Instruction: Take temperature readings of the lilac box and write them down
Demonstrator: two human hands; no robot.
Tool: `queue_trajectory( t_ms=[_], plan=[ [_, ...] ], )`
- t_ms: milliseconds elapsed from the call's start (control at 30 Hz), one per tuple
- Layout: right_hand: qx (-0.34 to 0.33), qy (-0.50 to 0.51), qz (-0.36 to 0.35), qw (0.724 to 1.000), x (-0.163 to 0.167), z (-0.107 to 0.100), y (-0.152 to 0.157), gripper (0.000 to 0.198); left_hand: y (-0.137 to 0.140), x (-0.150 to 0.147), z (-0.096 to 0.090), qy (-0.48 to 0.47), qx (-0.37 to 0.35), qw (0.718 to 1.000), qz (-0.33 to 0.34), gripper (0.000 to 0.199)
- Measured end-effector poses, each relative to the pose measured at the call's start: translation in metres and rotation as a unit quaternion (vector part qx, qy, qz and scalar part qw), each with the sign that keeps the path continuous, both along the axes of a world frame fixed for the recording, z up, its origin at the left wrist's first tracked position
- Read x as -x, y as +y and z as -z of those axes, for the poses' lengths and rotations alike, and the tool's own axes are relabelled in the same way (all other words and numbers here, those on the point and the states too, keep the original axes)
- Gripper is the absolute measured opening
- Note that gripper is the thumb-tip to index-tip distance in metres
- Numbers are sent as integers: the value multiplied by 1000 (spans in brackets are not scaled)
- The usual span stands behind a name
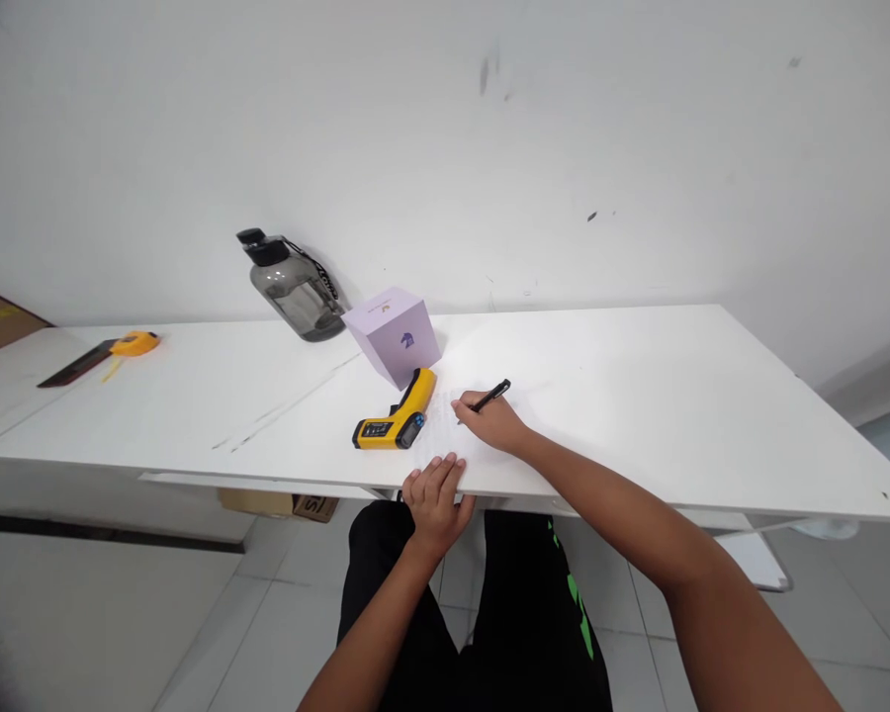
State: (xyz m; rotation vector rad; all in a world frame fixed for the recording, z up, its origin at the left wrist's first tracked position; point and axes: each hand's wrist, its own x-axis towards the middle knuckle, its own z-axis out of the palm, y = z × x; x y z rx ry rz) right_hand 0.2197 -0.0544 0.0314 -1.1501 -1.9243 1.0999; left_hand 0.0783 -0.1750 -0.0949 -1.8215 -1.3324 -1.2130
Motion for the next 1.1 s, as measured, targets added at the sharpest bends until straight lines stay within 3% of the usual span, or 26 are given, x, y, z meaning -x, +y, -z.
queue_trajectory(
  t_ms=[233, 433, 533, 600, 733, 867, 967, 1100],
  plan=[
    [2, -9, -19, 1000, 0, -3, -1, 37, 0, 1, 7, -3, 11, 1000, -3, 43],
    [65, 79, -15, 995, -5, 2, 11, 43, -2, 2, 2, 3, 17, 1000, -4, 43],
    [109, 145, 12, 983, -9, 4, 21, 48, -5, 2, -4, 5, 27, 1000, 2, 48],
    [102, 165, 56, 980, -12, 5, 27, 53, -7, 2, -8, 8, 42, 999, 8, 52],
    [11, 96, 144, 985, -22, 4, 32, 52, -18, 6, -20, 21, 102, 994, 31, 59],
    [-94, -40, 191, 976, -30, 5, 35, 18, -32, 19, -40, 65, 178, 978, 92, 68],
    [-81, -108, 229, 964, -32, 4, 37, 29, -37, 33, -58, 50, 166, 981, 92, 55],
    [-32, -119, 255, 959, -35, 2, 39, 37, -19, 57, -76, -28, 146, 989, -28, 59]
  ],
)
